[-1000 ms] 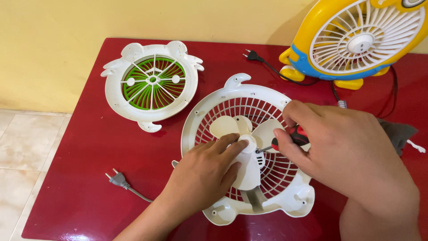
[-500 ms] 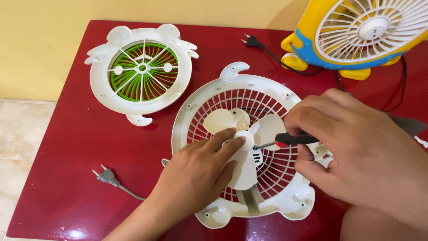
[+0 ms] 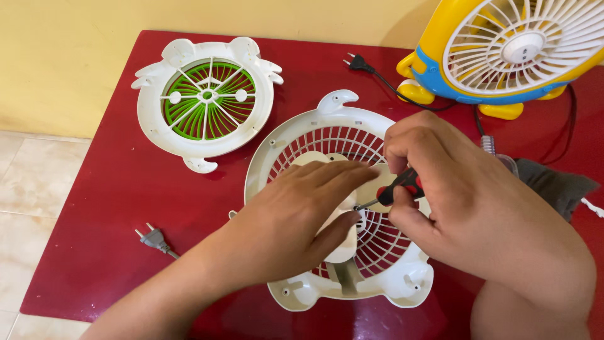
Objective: The person assembles a small electric fan by securing the fan blade to the motor hub using a screwdriver. They tighten the central screw to fix the blade in place on the fan housing.
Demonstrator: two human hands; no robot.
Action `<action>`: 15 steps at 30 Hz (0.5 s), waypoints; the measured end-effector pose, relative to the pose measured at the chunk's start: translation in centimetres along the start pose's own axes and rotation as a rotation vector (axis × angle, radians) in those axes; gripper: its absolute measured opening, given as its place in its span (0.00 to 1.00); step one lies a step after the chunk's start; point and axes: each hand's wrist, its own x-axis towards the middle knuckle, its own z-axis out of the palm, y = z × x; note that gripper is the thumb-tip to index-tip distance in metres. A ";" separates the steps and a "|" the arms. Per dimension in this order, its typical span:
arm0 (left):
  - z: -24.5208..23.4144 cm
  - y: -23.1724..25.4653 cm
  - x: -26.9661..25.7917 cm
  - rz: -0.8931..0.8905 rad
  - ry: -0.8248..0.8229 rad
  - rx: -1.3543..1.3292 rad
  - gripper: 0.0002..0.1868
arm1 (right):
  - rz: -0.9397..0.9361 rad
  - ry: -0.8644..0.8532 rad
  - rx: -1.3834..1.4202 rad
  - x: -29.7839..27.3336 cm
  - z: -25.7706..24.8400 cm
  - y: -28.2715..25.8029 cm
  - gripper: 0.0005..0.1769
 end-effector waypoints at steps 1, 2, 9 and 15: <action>0.4 -0.3 0.8 0.032 -0.008 -0.123 0.28 | -0.022 0.014 0.011 0.0 0.0 0.0 0.20; 0.8 -0.6 1.7 0.025 -0.071 -0.166 0.25 | -0.037 0.022 0.010 0.2 -0.1 0.0 0.21; 2.0 -2.0 4.3 -0.066 -0.187 -0.406 0.13 | 0.008 0.037 -0.041 0.5 -0.2 -0.1 0.20; 2.2 -2.2 3.9 -0.055 -0.132 -0.449 0.17 | 0.008 0.167 -0.319 0.0 0.1 -0.1 0.24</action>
